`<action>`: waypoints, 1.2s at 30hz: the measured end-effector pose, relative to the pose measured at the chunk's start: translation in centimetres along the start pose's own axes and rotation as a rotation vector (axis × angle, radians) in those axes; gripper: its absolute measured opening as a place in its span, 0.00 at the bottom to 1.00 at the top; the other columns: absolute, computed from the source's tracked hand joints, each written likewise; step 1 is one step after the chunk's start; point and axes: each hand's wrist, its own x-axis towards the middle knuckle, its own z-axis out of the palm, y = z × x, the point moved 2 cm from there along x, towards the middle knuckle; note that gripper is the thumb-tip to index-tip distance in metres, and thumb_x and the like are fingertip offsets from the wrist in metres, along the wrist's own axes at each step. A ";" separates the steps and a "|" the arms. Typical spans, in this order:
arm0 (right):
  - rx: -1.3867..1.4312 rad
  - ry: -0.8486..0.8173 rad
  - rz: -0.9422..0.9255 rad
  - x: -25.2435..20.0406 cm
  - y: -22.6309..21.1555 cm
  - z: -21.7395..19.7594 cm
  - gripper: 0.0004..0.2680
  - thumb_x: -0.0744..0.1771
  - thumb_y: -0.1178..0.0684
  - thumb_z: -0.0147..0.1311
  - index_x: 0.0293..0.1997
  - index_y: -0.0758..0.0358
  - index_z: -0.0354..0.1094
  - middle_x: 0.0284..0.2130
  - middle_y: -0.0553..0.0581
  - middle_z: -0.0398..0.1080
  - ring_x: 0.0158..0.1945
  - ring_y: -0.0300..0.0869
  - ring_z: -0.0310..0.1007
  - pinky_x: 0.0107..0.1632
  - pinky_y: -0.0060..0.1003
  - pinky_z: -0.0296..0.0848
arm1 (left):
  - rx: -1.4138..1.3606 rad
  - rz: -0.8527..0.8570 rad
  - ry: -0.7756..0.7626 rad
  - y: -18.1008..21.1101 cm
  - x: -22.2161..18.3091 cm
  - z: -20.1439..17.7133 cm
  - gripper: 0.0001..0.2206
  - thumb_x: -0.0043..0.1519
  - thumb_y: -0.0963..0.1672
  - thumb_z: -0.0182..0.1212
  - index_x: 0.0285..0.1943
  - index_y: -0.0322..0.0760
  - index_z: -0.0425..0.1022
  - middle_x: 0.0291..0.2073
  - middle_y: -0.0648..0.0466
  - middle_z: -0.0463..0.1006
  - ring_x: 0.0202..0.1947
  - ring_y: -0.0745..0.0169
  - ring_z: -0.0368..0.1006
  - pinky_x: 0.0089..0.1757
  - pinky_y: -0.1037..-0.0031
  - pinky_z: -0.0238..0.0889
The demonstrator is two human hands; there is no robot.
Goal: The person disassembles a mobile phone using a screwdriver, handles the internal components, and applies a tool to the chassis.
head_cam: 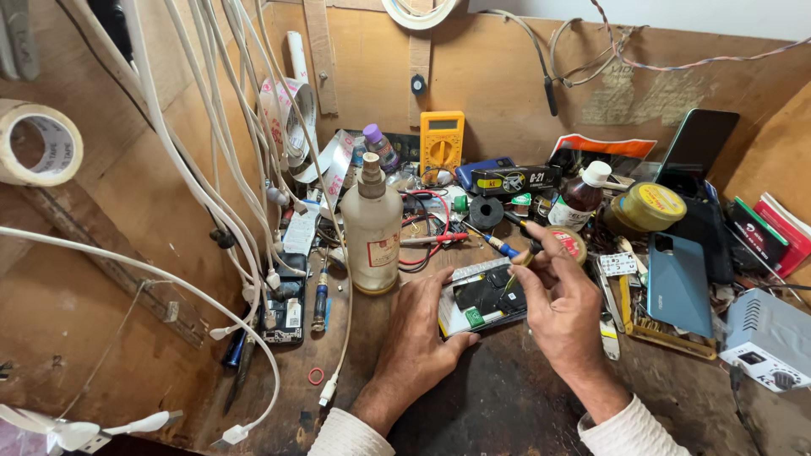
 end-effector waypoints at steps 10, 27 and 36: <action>-0.028 -0.005 0.032 0.8 -0.9 0.6 0.20 0.68 0.64 0.51 0.71 0.58 0.60 0.38 0.51 0.73 0.43 0.34 0.76 0.47 0.28 0.78 | -0.019 0.056 0.047 -0.1 0.0 0.1 0.39 0.45 0.42 0.77 0.68 0.30 0.63 0.57 0.43 0.71 0.61 0.43 0.64 0.59 0.59 0.55; -0.038 0.178 -0.086 -0.1 -0.4 -1.9 0.20 0.70 0.69 0.45 0.73 0.66 0.53 0.44 0.56 0.72 0.44 0.38 0.76 0.49 0.32 0.77 | 0.042 0.110 -0.001 -0.5 0.5 -0.2 0.36 0.44 0.44 0.79 0.63 0.33 0.68 0.56 0.43 0.72 0.60 0.41 0.65 0.59 0.58 0.58; -0.608 -0.137 0.486 -2.3 3.6 -5.6 0.09 0.66 0.53 0.56 0.48 0.63 0.74 0.32 0.62 0.79 0.34 0.47 0.81 0.39 0.42 0.77 | 0.307 -0.140 -0.268 -1.2 4.7 1.1 0.43 0.34 0.47 0.85 0.61 0.34 0.68 0.54 0.38 0.69 0.61 0.34 0.60 0.59 0.56 0.57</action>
